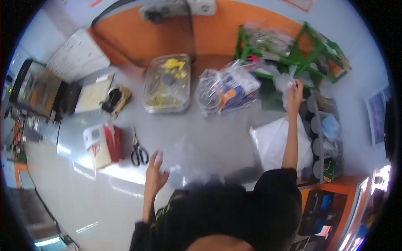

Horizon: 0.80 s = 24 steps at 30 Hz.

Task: The person assembles a food order at a service counter. They open a sauce packet and pour it into a takeaway box containing fried food, then scoop scrambled eggs from a container into the same box. Finally, they close the box and place it into a plastic bag.

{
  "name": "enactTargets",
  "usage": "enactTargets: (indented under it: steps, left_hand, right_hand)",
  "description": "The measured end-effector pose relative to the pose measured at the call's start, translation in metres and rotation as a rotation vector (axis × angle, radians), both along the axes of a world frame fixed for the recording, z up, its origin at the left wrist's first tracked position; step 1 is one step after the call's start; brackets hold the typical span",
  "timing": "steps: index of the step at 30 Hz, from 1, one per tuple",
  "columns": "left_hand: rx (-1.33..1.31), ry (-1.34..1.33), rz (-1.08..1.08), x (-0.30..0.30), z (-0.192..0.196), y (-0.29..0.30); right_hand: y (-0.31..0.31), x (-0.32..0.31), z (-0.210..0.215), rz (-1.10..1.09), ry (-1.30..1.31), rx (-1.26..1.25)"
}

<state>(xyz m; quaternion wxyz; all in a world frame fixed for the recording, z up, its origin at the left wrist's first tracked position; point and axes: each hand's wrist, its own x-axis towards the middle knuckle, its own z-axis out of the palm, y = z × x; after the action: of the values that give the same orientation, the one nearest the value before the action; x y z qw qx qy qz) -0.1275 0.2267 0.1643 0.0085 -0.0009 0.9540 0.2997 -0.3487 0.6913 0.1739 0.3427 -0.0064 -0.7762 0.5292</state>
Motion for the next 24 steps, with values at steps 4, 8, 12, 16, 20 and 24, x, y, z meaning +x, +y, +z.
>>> enactTargets:
  steps: [4,8,12,16,20,24]
  left_hand:
    - [-0.059,0.022,-0.027,-0.030,0.007,0.032]
    - [-0.159,0.151,-0.571,-0.026,0.049,0.087]
    - [-0.424,0.108,-0.713,0.008,0.036,0.098]
    - [-0.155,0.418,-0.645,0.007,0.026,0.090]
    - [0.009,0.162,-0.437,-0.003,0.043,0.063]
    - [0.368,0.224,-0.089,-0.003,-0.025,0.027]
  right_hand:
    - [-0.138,0.122,0.017,1.269,-0.689,0.213]
    - [-0.216,0.127,-0.060,1.049,-0.651,-0.463]
    - [-0.224,0.066,-0.101,0.799,-0.385,-0.834]
    - [-0.233,0.060,-0.110,0.818,-0.478,-0.592]
    - [-0.233,0.070,-0.097,0.902,-0.522,0.211]
    - [-0.256,0.077,-0.082,1.010,-0.499,0.952]
